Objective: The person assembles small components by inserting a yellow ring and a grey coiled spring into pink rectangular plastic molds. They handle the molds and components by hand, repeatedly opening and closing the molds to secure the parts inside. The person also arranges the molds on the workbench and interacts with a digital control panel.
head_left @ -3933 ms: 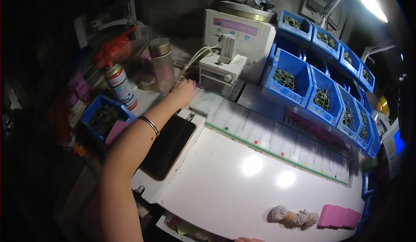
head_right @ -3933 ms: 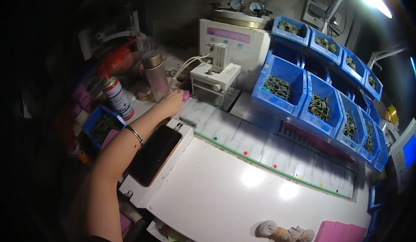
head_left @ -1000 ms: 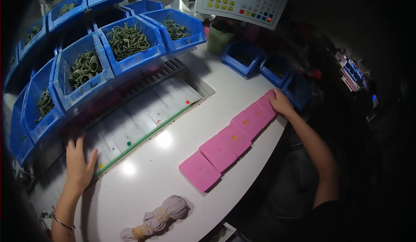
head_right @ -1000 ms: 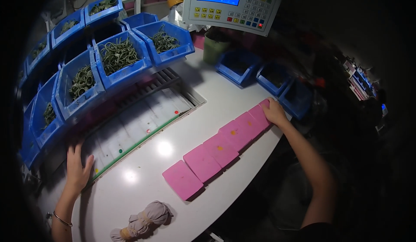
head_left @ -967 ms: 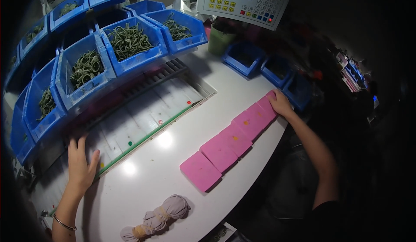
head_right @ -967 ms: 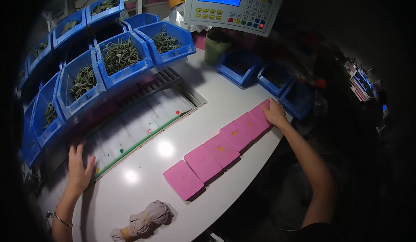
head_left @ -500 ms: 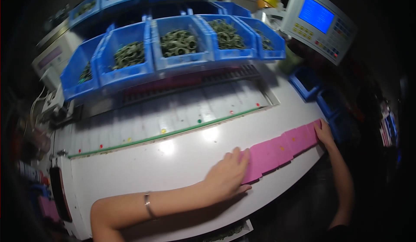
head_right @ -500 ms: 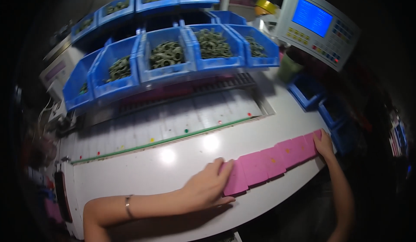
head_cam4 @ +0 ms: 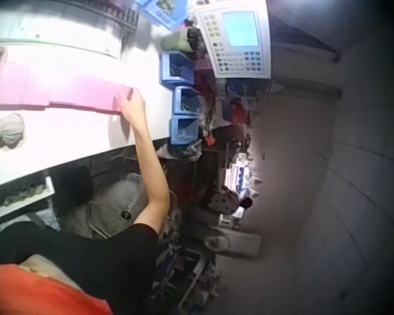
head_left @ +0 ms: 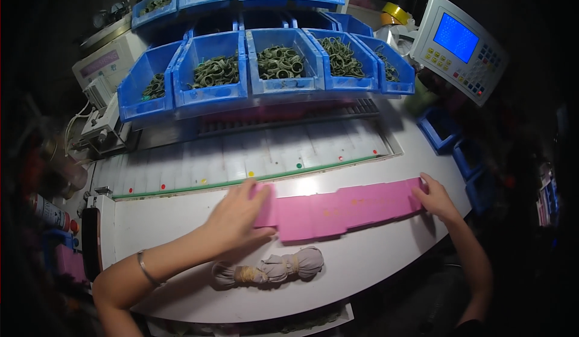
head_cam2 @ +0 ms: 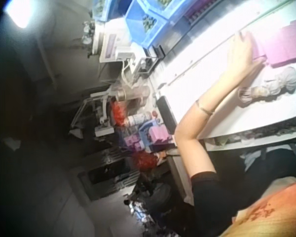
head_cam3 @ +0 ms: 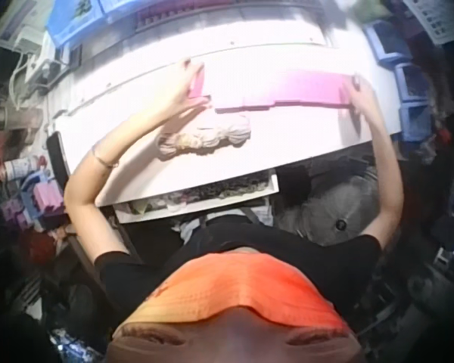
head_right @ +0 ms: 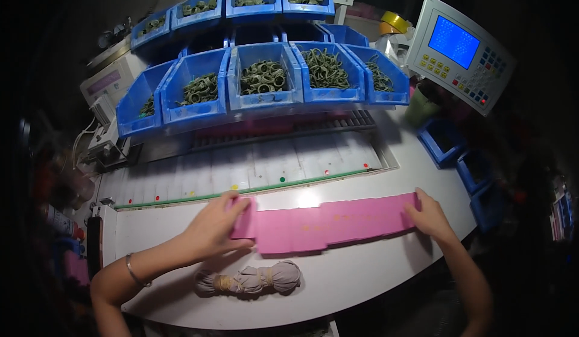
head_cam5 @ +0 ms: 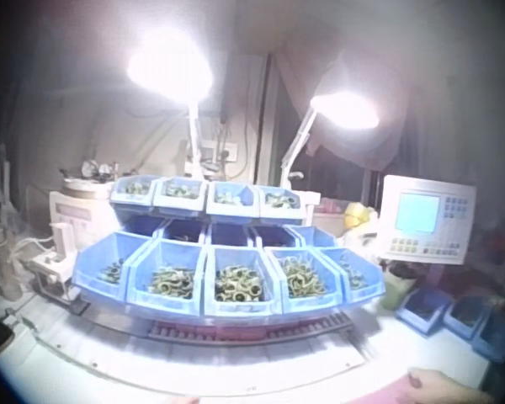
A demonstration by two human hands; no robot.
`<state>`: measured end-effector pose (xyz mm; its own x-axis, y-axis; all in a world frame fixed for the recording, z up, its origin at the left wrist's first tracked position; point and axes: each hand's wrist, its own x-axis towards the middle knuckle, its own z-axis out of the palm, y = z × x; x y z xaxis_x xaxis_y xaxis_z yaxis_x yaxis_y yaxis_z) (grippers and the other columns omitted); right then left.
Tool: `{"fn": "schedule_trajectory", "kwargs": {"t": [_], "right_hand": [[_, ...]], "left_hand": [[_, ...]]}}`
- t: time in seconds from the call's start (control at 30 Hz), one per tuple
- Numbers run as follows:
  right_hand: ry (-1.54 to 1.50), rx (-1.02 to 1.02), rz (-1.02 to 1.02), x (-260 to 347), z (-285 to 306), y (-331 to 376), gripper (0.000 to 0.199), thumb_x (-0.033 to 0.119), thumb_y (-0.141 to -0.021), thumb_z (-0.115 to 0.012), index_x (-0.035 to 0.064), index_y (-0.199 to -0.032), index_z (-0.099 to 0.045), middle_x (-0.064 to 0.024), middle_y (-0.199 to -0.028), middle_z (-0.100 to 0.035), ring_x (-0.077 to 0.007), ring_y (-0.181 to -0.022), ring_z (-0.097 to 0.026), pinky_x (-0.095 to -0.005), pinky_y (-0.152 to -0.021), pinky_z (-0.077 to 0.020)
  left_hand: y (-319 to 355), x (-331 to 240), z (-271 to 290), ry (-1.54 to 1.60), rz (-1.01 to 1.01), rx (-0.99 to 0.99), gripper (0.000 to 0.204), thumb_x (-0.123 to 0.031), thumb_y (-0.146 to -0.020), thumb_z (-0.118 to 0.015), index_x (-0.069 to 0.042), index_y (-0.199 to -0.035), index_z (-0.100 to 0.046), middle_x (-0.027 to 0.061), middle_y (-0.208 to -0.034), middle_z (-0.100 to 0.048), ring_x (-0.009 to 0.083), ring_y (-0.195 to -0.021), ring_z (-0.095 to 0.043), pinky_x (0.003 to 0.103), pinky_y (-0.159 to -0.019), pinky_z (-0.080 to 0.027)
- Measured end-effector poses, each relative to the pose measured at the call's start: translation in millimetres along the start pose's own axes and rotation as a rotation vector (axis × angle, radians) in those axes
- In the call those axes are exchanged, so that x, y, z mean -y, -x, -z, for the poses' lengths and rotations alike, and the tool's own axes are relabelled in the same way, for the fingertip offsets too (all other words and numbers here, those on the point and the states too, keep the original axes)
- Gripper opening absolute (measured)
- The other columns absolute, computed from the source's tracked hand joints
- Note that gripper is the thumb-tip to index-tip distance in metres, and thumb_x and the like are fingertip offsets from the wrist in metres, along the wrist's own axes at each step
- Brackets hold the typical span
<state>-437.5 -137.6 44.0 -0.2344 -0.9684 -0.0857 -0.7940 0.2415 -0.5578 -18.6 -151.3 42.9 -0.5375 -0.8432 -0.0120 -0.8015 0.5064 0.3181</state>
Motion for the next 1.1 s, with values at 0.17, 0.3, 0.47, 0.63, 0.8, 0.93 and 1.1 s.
{"fn": "schedule_trajectory", "kwargs": {"t": [0.17, 0.3, 0.47, 0.63, 0.8, 0.93, 1.1], "right_hand": [[-0.085, 0.174, 0.194, 54, -43, 14, 0.053, 0.021, -0.083, -0.057, -0.0019, -0.128, -0.04, -0.0238, -0.106, -0.06, -0.0333, -0.1, -0.06, -0.0355, -0.088, -0.0449], [-0.214, 0.277, 0.26, 97, -72, 25, 0.06, 0.02, -0.084, -0.056, -0.0056, -0.133, -0.032, -0.0258, -0.118, -0.054, -0.0336, -0.11, -0.054, -0.035, -0.093, -0.0412], [-0.477, 0.375, 0.265, 120, -102, 38, 0.065, 0.019, -0.084, -0.058, -0.0097, -0.134, -0.029, -0.0253, -0.123, -0.051, -0.0287, -0.113, -0.052, -0.0334, -0.096, -0.0386], [-0.592, 0.306, 0.311, 140, -125, 37, 0.06, 0.013, -0.08, -0.058, -0.0065, -0.133, -0.036, -0.0124, -0.096, -0.057, -0.0158, -0.086, -0.052, -0.0273, -0.082, -0.0421], [-0.658, 0.323, 0.338, 145, -128, 33, 0.058, 0.005, -0.079, -0.057, -0.0071, -0.132, -0.037, -0.0152, -0.112, -0.054, -0.0178, -0.102, -0.053, -0.0272, -0.09, -0.0411], [-0.825, 0.4, 0.356, 127, -126, 19, 0.055, -0.001, -0.078, -0.057, -0.0081, -0.13, -0.039, -0.0183, -0.123, -0.049, -0.0211, -0.113, -0.05, -0.0299, -0.098, -0.0397], [-0.188, 0.02, 0.609, 110, -106, -67, 0.051, 0.008, -0.076, -0.06, -0.0025, -0.124, -0.047, -0.0203, -0.118, -0.053, -0.0298, -0.108, -0.052, -0.0343, -0.096, -0.0413]], "left_hand": [[59, 44, 24, -0.07, 0.216, 0.112, 0.099, -0.041, -0.062, -0.079, 0.001, -0.135, -0.028, 0.0294, -0.137, -0.024, 0.0443, -0.122, -0.034, 0.047, -0.101, -0.035], [108, 53, 30, -0.05, 0.368, 0.084, 0.11, -0.042, -0.057, -0.082, 0.0, -0.139, -0.023, 0.0287, -0.143, -0.014, 0.0453, -0.128, -0.024, 0.046, -0.105, -0.029], [139, 81, 17, -0.078, 0.491, -0.111, 0.106, -0.034, -0.057, -0.084, -0.002, -0.139, -0.026, 0.0264, -0.145, -0.013, 0.0435, -0.129, -0.024, 0.045, -0.106, -0.028], [153, 112, 12, -0.103, 0.456, -0.311, 0.094, -0.027, -0.054, -0.084, 0.001, -0.131, -0.039, 0.0232, -0.143, -0.026, 0.0409, -0.121, -0.037, 0.042, -0.102, -0.034], [153, 113, 11, -0.066, 0.5, -0.326, 0.093, -0.027, -0.055, -0.084, 0.001, -0.132, -0.039, 0.0223, -0.142, -0.027, 0.0401, -0.122, -0.036, 0.041, -0.102, -0.034], [153, 107, 9, -0.061, 0.517, -0.351, 0.09, -0.026, -0.059, -0.082, 0.0, -0.133, -0.038, 0.0226, -0.142, -0.026, 0.0401, -0.128, -0.028, 0.044, -0.105, -0.028], [148, 82, 4, -0.155, 0.563, -0.287, 0.087, -0.026, -0.064, -0.079, 0.003, -0.133, -0.035, 0.0248, -0.143, -0.023, 0.0429, -0.134, -0.013, 0.049, -0.108, -0.017]]}}
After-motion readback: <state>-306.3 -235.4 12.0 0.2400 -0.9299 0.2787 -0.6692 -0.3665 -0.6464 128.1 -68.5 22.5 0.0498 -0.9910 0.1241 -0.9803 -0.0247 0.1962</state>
